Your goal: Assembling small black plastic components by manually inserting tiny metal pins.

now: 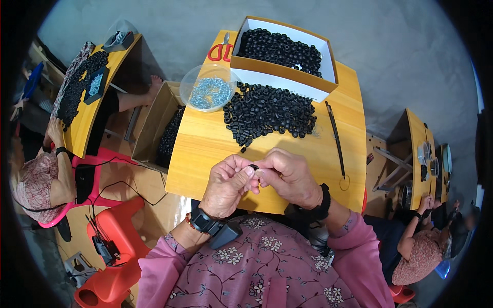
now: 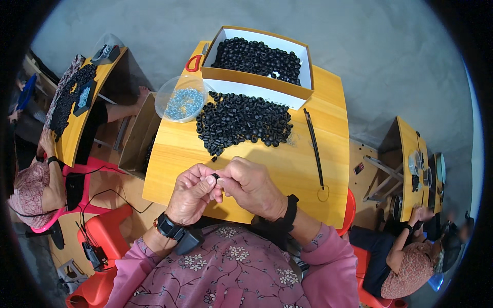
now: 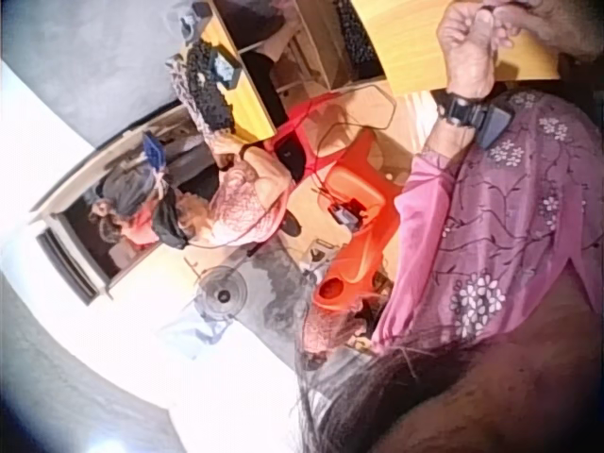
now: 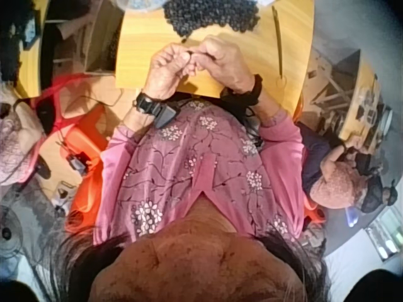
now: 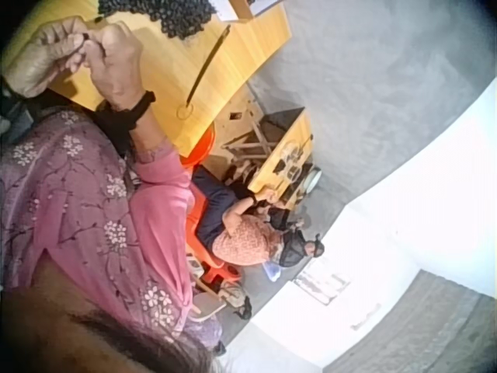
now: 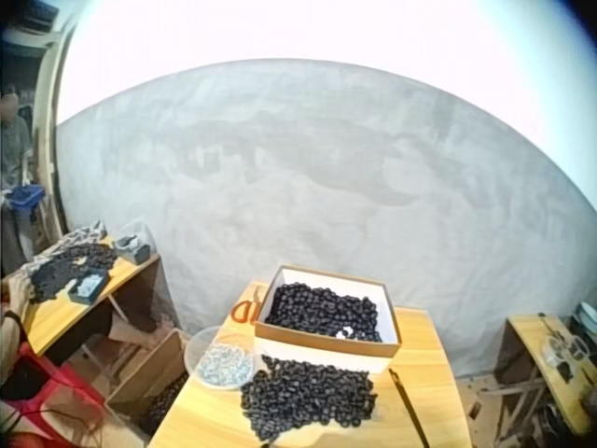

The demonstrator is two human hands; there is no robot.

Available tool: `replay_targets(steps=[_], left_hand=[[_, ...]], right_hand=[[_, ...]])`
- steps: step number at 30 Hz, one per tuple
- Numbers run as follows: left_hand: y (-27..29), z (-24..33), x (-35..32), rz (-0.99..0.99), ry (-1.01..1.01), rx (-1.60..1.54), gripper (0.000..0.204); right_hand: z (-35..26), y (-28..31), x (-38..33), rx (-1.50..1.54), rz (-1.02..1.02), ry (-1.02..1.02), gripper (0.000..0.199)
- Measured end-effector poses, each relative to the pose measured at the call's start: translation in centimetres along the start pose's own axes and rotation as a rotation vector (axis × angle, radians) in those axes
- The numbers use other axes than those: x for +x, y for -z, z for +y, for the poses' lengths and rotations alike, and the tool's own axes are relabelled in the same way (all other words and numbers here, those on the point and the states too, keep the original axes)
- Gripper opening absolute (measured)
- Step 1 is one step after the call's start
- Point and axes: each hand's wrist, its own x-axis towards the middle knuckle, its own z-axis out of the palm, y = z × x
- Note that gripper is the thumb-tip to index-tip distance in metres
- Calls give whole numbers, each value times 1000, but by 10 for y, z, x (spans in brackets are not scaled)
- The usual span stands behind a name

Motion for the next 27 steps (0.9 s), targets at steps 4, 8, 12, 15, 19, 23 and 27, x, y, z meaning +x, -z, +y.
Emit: replay_targets(steps=[4, 8, 12, 15, 19, 23, 27], left_hand=[[-4, -1, 0, 31, -13, 34, 7], [-2, -4, 3, 19, -21, 45, 7], [-2, 1, 6, -2, -64, 55, 8], [-2, 2, 8, -23, -68, 82, 9], [-5, 4, 8, -31, -70, 111, 9], [-2, 5, 6, -32, -93, 230, 8], [-4, 3, 3, -22, -150, 289, 7]], right_hand=[[-3, -3, -3, 28, 23, -74, 7], [0, 0, -2, -19, 21, -38, 11], [-14, 7, 5, 79, 34, -68, 19], [-14, 10, 6, 144, 101, -63, 24], [-8, 15, 10, -7, 63, 100, 18], [-10, 17, 12, -27, 19, 106, 11], [-11, 12, 11, 29, -4, 28, 11]])
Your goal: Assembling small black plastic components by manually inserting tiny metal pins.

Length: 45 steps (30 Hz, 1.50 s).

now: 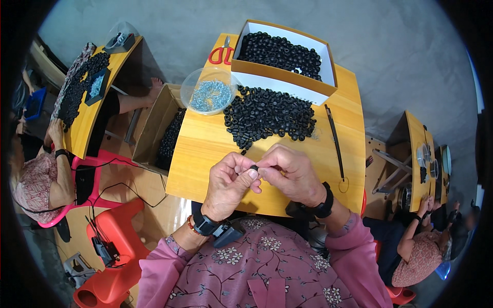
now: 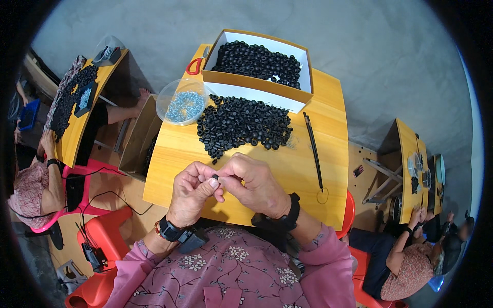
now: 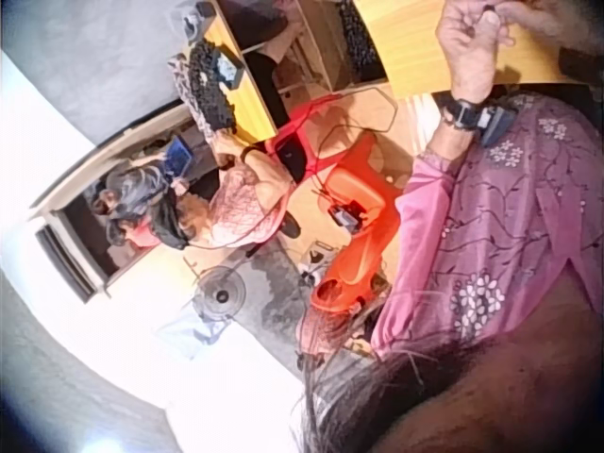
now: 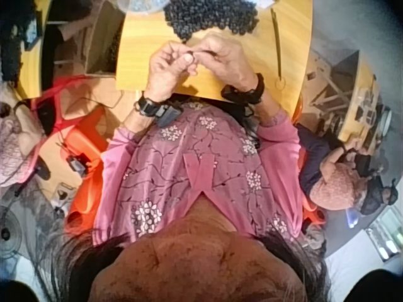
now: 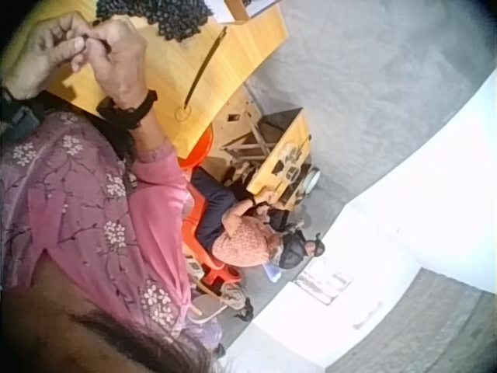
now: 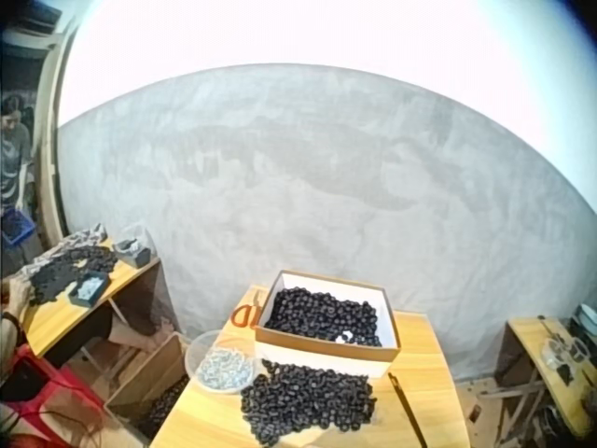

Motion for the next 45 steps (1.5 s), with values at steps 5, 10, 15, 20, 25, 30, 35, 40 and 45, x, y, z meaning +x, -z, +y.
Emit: replay_targets(steps=[5, 10, 15, 20, 25, 30, 35, 40, 45], left_hand=[[-3, 0, -3, 49, -68, 72, 8], [-2, 0, -3, 28, -112, 166, 8], [1, -4, -1, 11, -122, 216, 9], [7, -10, 5, -10, 48, 22, 9], [7, -8, 3, 69, 222, -336, 7], [3, -5, 3, 99, 242, -441, 7], [-4, -8, 3, 71, 236, -479, 10], [-4, 5, 3, 50, 318, -467, 12], [-2, 4, 2, 0, 313, -414, 10]], right_hand=[[6, -16, -8, 117, 85, -86, 6], [3, -21, -11, 195, 118, -120, 5], [-1, -22, -13, 290, 134, -158, 4], [10, -16, -16, 255, 43, -268, 12], [9, -8, -21, 185, 84, -210, 34], [-17, 1, -10, -134, -29, -187, 44], [-6, -3, -4, -515, -58, 43, 46], [-10, -1, -2, -510, -118, 9, 38], [-8, -2, -3, -446, -116, 46, 34]])
